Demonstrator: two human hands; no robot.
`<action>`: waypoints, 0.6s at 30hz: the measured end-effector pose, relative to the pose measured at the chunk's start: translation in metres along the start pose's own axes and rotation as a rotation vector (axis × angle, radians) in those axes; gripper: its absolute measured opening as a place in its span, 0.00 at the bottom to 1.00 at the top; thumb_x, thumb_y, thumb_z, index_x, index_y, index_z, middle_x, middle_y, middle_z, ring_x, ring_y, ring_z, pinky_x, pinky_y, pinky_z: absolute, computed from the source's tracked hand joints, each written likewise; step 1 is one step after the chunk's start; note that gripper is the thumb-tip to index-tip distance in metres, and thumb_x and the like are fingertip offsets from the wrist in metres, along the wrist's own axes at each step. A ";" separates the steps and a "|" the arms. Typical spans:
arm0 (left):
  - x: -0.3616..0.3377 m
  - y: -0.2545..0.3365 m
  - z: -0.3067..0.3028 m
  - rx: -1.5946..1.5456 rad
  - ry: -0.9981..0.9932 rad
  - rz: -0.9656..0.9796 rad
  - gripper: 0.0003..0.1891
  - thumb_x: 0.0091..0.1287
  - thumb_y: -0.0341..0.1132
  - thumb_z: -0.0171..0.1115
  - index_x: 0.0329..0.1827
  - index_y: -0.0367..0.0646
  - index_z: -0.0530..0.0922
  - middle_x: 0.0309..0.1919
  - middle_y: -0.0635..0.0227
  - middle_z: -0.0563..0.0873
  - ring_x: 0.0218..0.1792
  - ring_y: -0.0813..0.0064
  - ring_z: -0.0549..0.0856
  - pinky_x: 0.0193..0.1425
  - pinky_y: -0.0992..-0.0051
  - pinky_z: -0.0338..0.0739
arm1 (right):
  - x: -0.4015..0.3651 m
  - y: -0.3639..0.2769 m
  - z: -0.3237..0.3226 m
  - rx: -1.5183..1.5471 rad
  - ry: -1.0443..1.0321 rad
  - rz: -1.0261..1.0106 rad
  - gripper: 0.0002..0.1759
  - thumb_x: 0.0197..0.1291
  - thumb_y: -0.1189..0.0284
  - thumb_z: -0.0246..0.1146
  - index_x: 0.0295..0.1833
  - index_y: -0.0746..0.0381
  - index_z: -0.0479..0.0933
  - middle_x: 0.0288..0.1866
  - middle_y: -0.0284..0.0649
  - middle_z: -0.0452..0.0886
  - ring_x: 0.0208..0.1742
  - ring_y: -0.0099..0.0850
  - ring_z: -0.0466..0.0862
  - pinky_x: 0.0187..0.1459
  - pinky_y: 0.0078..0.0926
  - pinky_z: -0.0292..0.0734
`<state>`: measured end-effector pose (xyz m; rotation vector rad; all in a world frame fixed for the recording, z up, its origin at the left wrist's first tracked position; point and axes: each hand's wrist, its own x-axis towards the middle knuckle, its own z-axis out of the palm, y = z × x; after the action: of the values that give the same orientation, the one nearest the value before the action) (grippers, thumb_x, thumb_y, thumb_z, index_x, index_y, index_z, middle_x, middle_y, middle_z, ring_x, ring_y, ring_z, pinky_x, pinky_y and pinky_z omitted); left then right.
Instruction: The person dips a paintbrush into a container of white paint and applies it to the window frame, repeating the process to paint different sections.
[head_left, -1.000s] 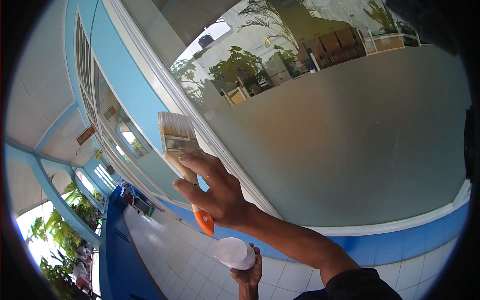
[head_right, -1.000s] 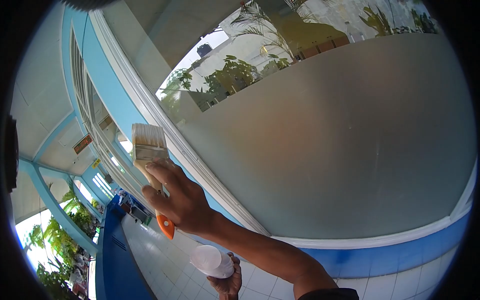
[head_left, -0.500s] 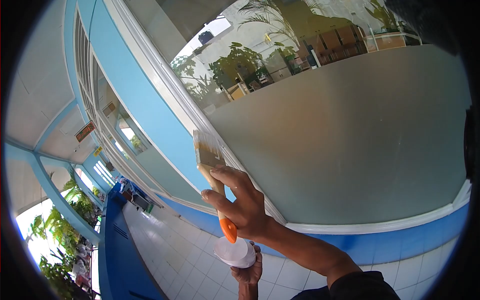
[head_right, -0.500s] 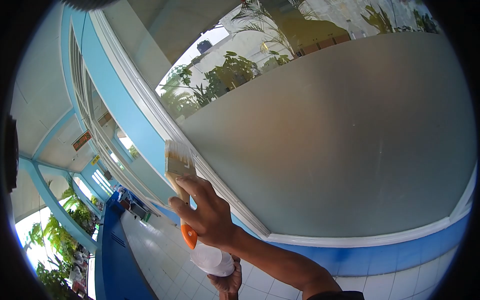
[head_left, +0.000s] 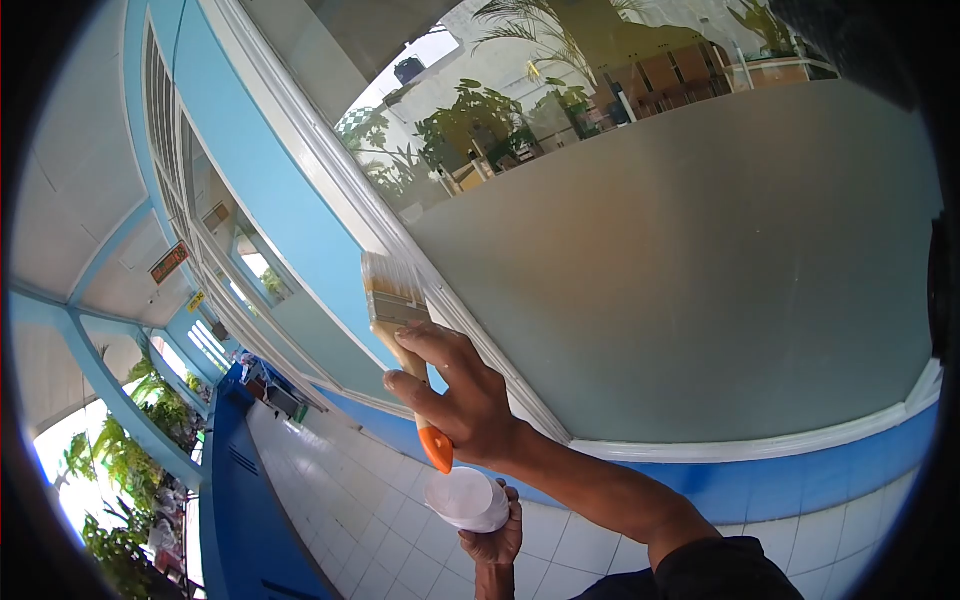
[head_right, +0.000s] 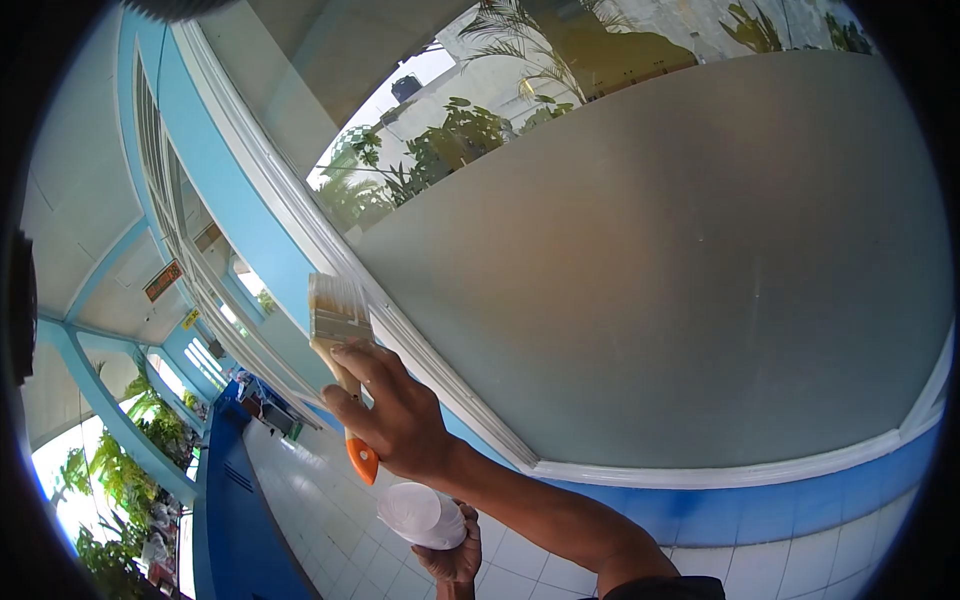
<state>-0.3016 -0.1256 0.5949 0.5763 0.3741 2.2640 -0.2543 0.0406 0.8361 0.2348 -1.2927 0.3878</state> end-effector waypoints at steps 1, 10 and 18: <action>-0.001 0.000 0.001 0.005 0.000 0.017 0.55 0.48 0.48 0.88 0.77 0.46 0.63 0.66 0.57 0.77 0.66 0.49 0.78 0.69 0.56 0.82 | -0.005 -0.002 -0.005 0.002 -0.010 0.021 0.16 0.58 0.73 0.72 0.52 0.55 0.81 0.63 0.50 0.76 0.63 0.50 0.82 0.59 0.43 0.88; 0.000 -0.003 0.014 0.040 -0.043 0.080 0.53 0.52 0.48 0.85 0.77 0.40 0.63 0.70 0.49 0.74 0.69 0.49 0.77 0.75 0.58 0.77 | 0.009 -0.017 -0.009 0.081 0.039 -0.009 0.16 0.57 0.74 0.72 0.51 0.55 0.82 0.63 0.49 0.77 0.63 0.50 0.83 0.61 0.45 0.86; 0.004 -0.001 0.006 0.006 -0.089 0.022 0.52 0.53 0.48 0.85 0.78 0.42 0.64 0.71 0.53 0.74 0.69 0.51 0.77 0.75 0.57 0.77 | -0.009 -0.005 -0.022 -0.023 -0.041 0.055 0.16 0.55 0.73 0.74 0.50 0.55 0.82 0.61 0.48 0.78 0.59 0.47 0.84 0.53 0.40 0.89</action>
<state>-0.3002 -0.1220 0.6011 0.6853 0.3320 2.2496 -0.2344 0.0428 0.8213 0.1889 -1.3458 0.4167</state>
